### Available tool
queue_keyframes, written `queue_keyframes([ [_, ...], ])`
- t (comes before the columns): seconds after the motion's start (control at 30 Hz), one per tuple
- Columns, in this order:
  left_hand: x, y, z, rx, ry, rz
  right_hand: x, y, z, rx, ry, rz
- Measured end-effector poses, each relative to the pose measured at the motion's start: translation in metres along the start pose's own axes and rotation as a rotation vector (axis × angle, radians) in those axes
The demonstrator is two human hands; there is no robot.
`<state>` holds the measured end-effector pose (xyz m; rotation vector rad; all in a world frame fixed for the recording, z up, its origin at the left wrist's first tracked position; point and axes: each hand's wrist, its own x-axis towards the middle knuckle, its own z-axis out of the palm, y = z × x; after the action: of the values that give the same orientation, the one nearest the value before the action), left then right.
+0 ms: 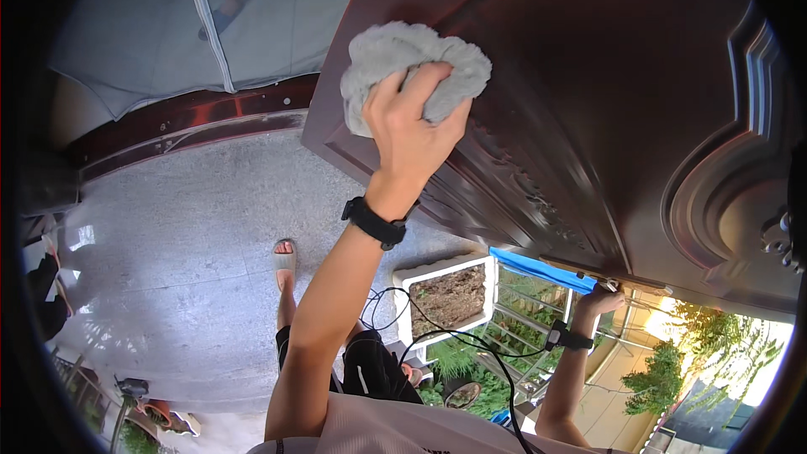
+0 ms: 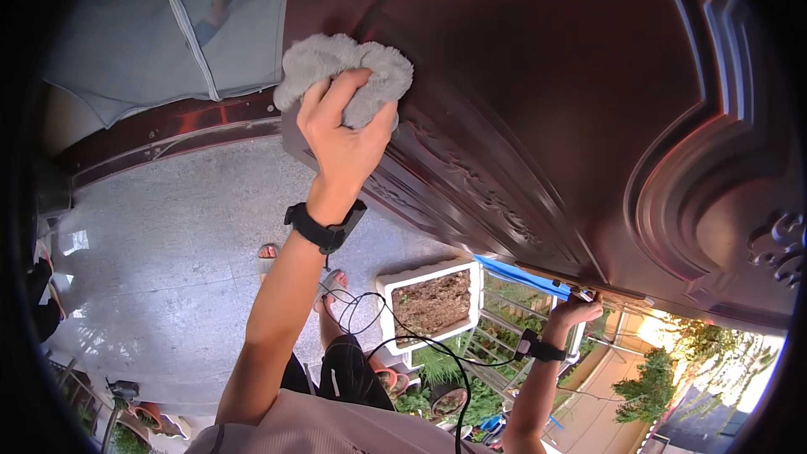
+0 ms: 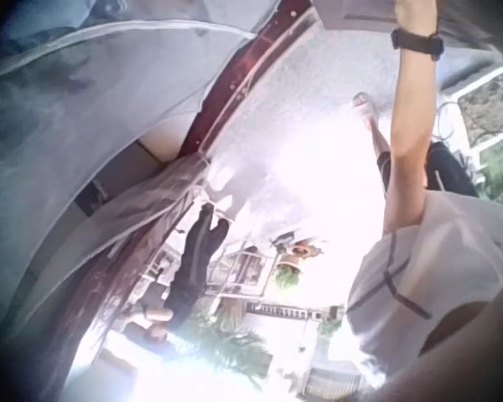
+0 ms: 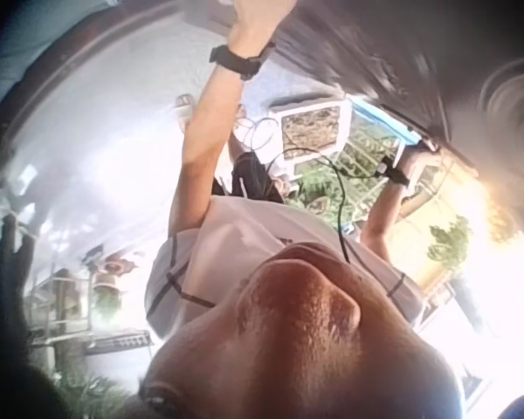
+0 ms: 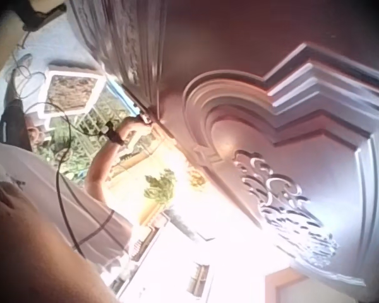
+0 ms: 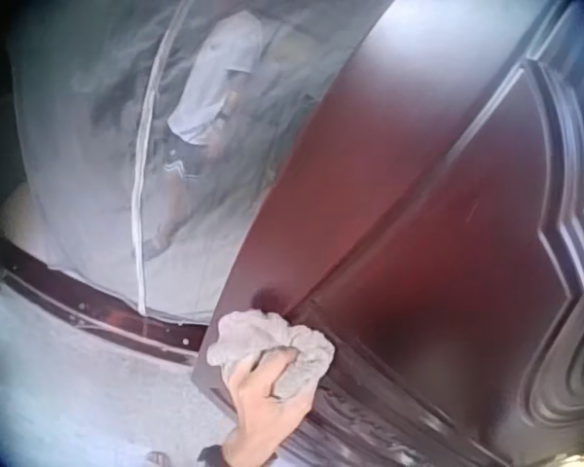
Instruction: The person wipes the exterior surface and decorative carvings of a wooden door using a cloth, handling the door handle and moving the door to reach different sections.
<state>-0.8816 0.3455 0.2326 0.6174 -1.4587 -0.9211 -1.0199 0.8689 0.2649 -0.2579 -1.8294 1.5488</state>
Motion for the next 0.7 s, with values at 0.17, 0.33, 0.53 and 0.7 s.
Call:
queue_keyframes([
  [0.17, -0.071, -0.063, -0.006, 0.182, -0.162, -0.245, 0.004, 0.012, 0.007, -0.031, 0.013, -0.002],
  [0.33, 0.017, 0.027, 0.015, -0.044, -0.004, -0.059, 0.018, 0.015, -0.019, -0.076, -0.030, -0.069],
  [0.53, -0.054, -0.056, -0.003, 0.123, -0.069, -0.277, -0.022, -0.003, 0.021, 0.146, 0.056, 0.057],
  [0.7, 0.020, 0.019, 0.010, 0.066, -0.081, -0.157, 0.017, 0.032, -0.024, -0.286, -0.020, -0.224],
])
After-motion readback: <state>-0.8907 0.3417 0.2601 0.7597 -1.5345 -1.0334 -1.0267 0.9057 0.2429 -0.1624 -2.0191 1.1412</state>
